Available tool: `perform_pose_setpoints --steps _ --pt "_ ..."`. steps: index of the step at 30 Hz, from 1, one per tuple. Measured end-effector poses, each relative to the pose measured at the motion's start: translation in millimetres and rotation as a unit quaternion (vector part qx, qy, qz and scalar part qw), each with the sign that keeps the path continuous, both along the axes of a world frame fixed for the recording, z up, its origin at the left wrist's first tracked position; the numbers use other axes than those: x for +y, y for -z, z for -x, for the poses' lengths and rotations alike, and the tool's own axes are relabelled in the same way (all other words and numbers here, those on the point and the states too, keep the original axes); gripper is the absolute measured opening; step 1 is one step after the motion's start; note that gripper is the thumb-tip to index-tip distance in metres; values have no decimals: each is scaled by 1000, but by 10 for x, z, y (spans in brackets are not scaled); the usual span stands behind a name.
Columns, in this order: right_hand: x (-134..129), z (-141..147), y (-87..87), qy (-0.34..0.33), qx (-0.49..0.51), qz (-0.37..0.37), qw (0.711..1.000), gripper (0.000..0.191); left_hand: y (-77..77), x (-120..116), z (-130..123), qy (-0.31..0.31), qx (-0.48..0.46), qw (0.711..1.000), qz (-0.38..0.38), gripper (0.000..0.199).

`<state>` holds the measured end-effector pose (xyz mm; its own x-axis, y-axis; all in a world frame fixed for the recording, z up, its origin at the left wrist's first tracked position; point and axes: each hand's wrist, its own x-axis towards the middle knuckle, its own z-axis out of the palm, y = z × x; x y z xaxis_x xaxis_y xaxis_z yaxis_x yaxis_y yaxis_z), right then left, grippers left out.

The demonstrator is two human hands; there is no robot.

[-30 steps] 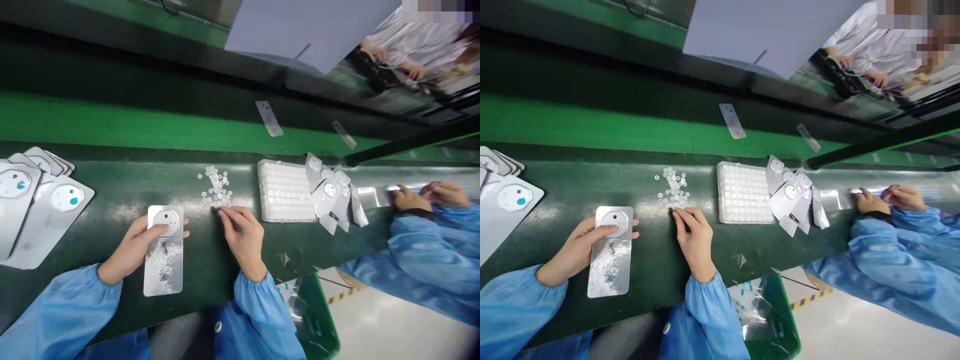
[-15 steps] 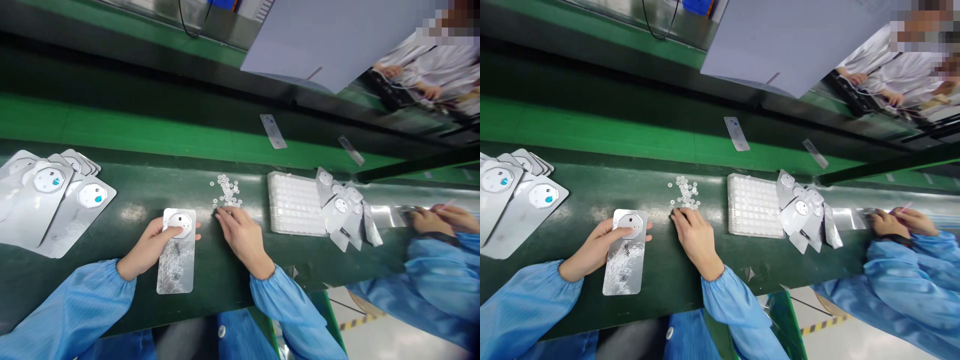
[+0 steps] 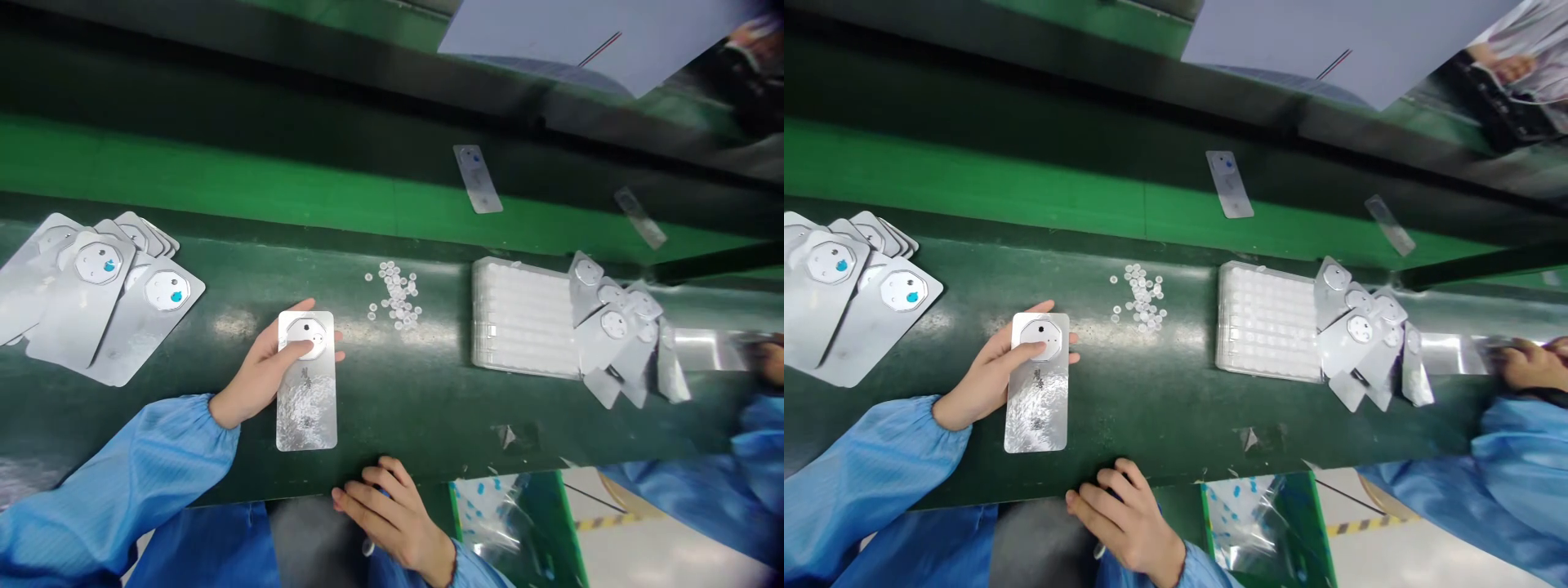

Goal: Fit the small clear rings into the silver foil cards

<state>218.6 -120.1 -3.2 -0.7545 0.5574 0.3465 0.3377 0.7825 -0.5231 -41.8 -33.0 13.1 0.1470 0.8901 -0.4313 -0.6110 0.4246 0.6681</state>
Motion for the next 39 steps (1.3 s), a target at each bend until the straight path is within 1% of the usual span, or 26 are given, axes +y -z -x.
perform_pose_setpoints --steps 1,2,3,4,5,6,7,9,10,11,12,13,15,18,21,25,27,28,30,33,35,37,39 --pt "41 34 -36 13 28 54 998 21 10 -14 -2 -4 18 1000 -15 82" --pt "98 80 -78 47 58 121 990 19 23 -33 -4 -6 46 998 -37 87" --pt "172 138 -123 94 90 196 972 16 37 -55 -7 -7 86 994 -63 91" --pt "263 204 -164 147 126 271 943 15 51 -80 -10 -6 136 986 -92 94" --pt "366 277 -200 196 160 342 905 16 63 -105 -14 -4 192 973 -123 92" --pt "478 352 -228 234 193 402 864 19 74 -127 -20 0 251 955 -156 84" --pt "591 428 -247 257 227 452 823 21 82 -145 -26 5 306 933 -190 69" --pt "792 570 -262 267 290 530 751 26 89 -164 -41 2 388 887 -251 39" --pt "867 631 -264 263 307 561 722 27 90 -167 -50 -2 408 870 -276 30" --pt "922 683 -264 258 314 586 701 29 89 -166 -57 -3 415 862 -292 27" --pt "957 724 -265 252 314 604 688 30 87 -163 -64 -5 412 859 -304 29" --pt "975 752 -268 247 308 616 681 31 86 -160 -68 -7 404 861 -310 32" --pt "979 771 -280 241 290 627 682 31 83 -155 -68 3 389 869 -305 31" --pt "966 739 -306 238 260 625 696 31 79 -154 -57 31 376 886 -268 19" --pt "963 695 -317 243 241 617 709 33 70 -153 -49 44 355 902 -242 16" --pt "961 663 -293 240 253 619 704 32 65 -149 -48 47 347 906 -240 17" --pt "965 651 -285 230 243 620 710 30 67 -151 -49 54 345 903 -249 18" --pt "969 646 -289 224 232 615 720 29 69 -153 -50 54 344 902 -253 18" --pt "980 638 -316 222 205 579 758 27 71 -156 -51 51 349 901 -253 18" --pt "989 639 -379 254 169 455 836 23 69 -156 -55 58 356 905 -223 28" --pt "978 648 -401 276 143 374 874 22 64 -155 -58 65 345 913 -207 36" --pt "957 663 -394 280 116 334 893 21 53 -153 -62 66 324 922 -199 42" --pt "934 681 -369 280 97 321 899 21 39 -153 -64 68 312 929 -189 48"
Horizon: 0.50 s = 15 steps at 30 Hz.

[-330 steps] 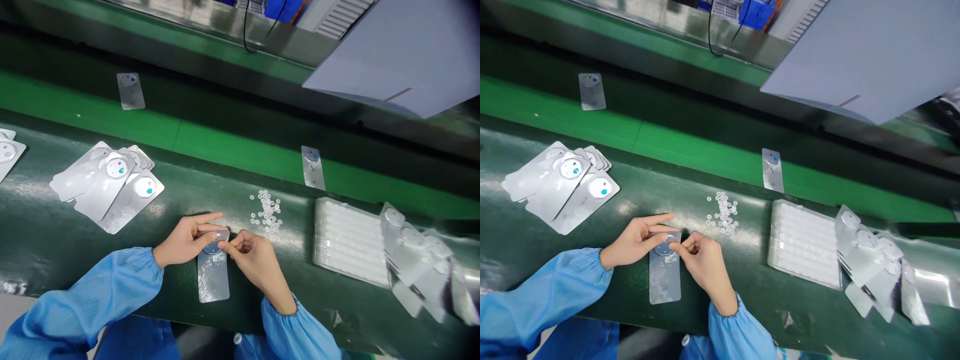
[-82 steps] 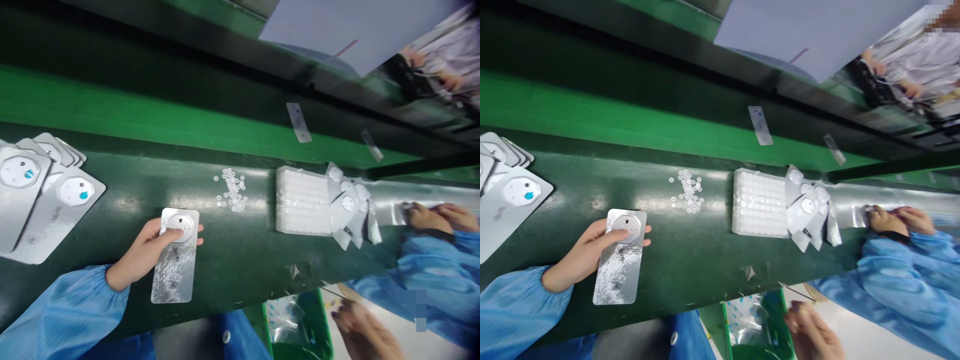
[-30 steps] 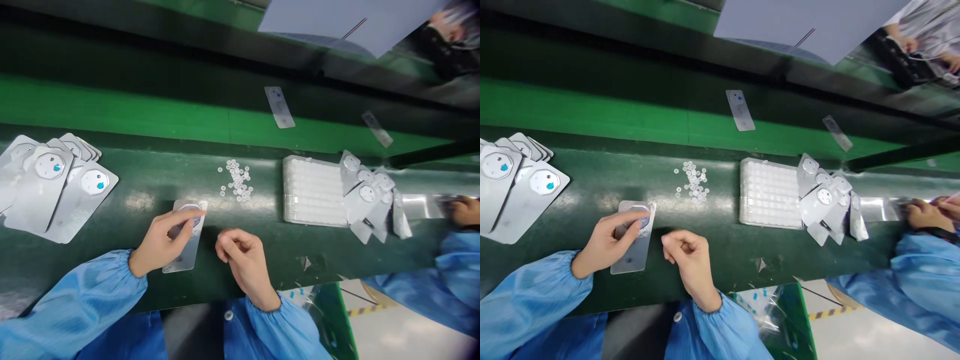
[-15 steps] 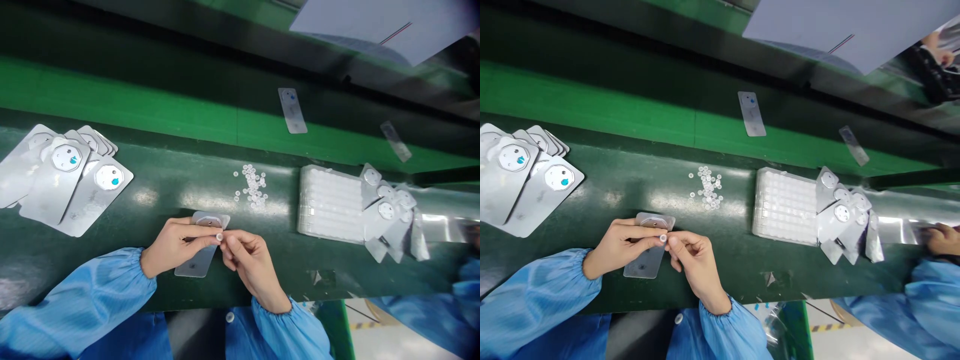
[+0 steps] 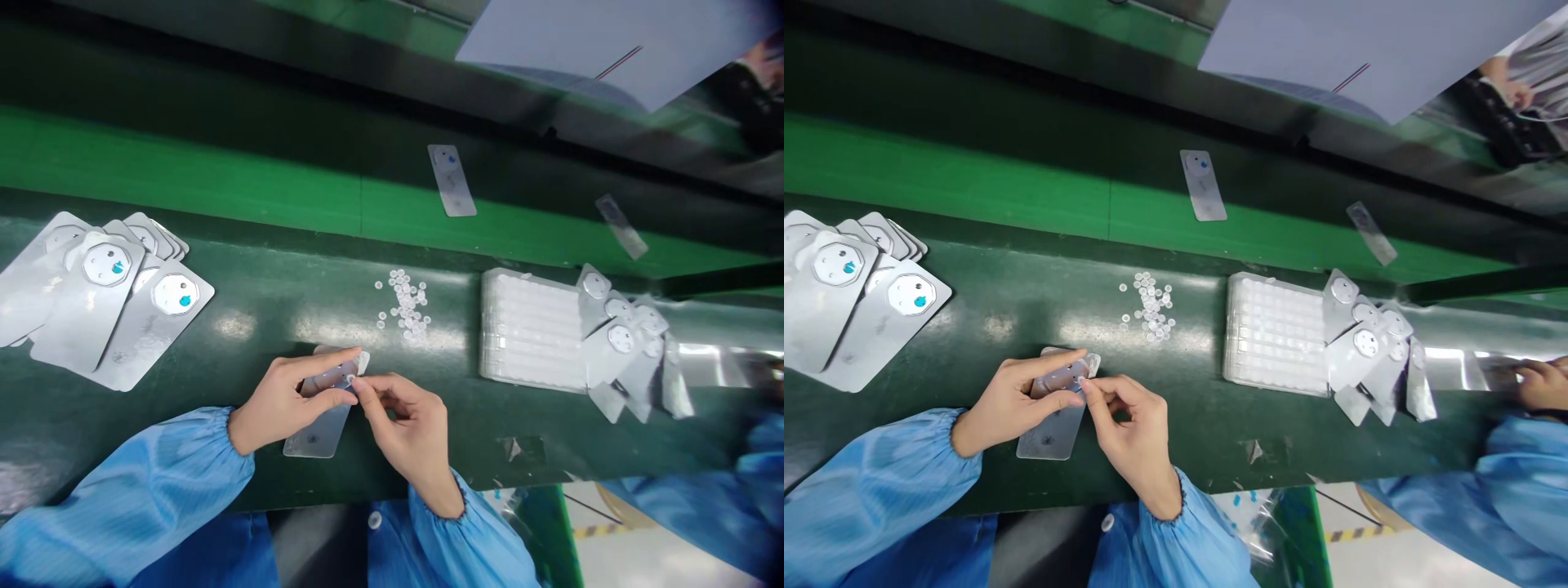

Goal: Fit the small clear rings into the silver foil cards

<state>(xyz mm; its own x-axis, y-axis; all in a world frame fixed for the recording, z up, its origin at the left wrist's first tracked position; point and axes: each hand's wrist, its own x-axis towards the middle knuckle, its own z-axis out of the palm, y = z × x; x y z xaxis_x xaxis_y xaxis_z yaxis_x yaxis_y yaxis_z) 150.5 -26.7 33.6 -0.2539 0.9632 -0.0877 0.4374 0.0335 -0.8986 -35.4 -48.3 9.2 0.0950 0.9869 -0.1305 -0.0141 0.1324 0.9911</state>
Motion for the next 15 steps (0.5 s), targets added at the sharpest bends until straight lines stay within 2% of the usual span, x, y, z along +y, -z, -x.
perform_pose_setpoints --steps 8,12,15 --pt "-36 97 30 14 -23 -30 999 22 -20 -1 20 16 18 1000 14 71" --pt "-7 95 -16 13 -19 -15 1000 24 -40 -24 16 9 -62 997 51 98" --pt "66 79 -35 10 -12 41 999 34 -74 -21 15 2 -133 987 88 109"
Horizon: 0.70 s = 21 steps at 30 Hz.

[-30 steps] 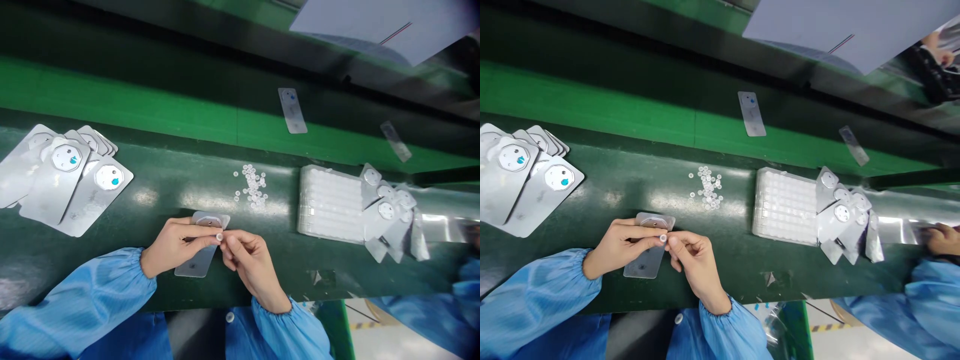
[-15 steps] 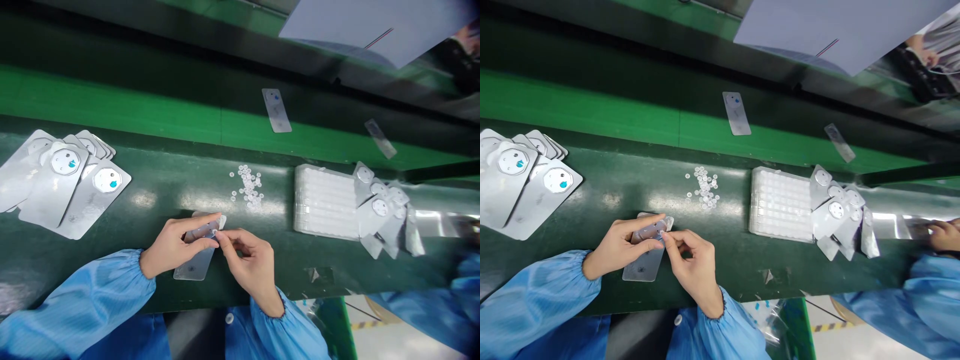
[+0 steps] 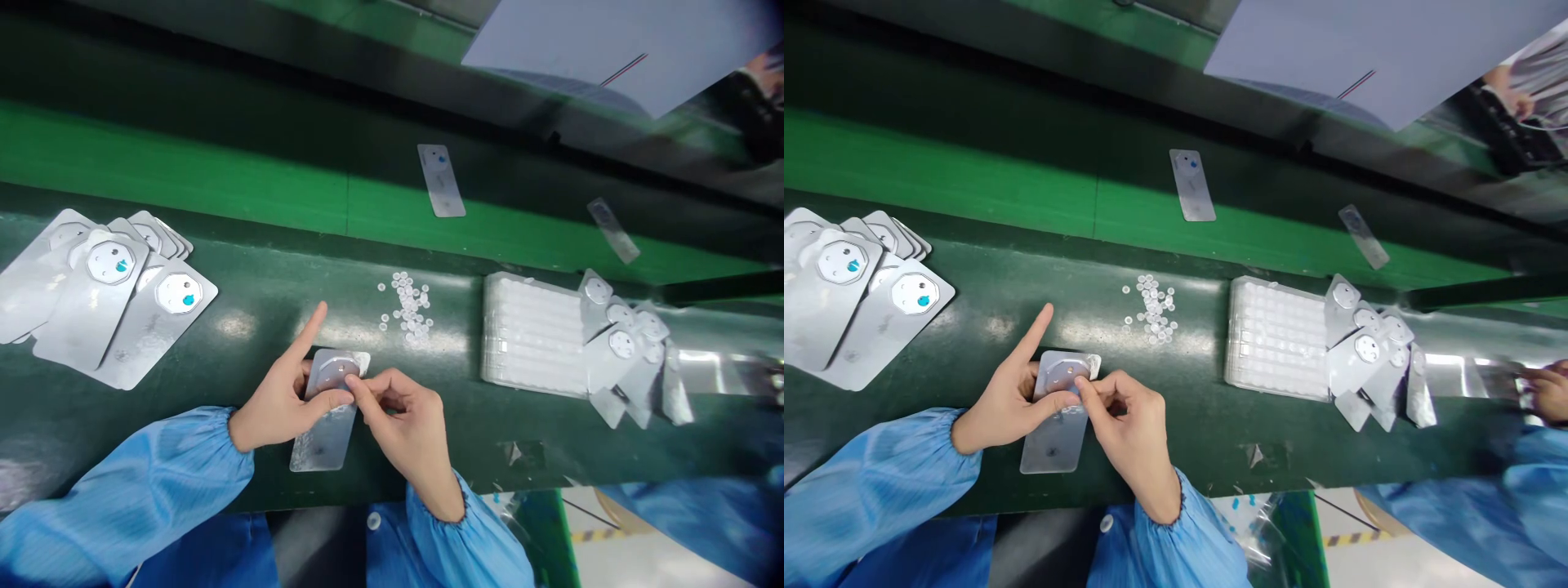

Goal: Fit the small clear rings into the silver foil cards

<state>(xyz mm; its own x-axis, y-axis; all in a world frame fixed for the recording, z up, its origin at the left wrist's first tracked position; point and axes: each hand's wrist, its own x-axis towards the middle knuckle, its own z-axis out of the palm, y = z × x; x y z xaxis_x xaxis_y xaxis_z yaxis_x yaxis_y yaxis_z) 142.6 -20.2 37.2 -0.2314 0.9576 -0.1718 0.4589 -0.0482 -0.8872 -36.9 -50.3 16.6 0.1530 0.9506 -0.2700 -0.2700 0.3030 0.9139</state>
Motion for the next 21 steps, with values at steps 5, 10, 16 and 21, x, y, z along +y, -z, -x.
perform_pose_setpoints --steps 5,10,16,21 --pt "133 31 133 5 89 83 992 51 -4 62 12 -44 -17 998 41 96" --pt "159 -15 336 -9 304 212 929 57 3 102 6 -71 0 993 89 64" --pt "128 11 451 21 394 150 906 51 -261 1101 514 -230 89 969 -19 72" --pt "106 111 478 -9 405 117 907 53 -743 2279 1040 -239 426 871 -58 69"
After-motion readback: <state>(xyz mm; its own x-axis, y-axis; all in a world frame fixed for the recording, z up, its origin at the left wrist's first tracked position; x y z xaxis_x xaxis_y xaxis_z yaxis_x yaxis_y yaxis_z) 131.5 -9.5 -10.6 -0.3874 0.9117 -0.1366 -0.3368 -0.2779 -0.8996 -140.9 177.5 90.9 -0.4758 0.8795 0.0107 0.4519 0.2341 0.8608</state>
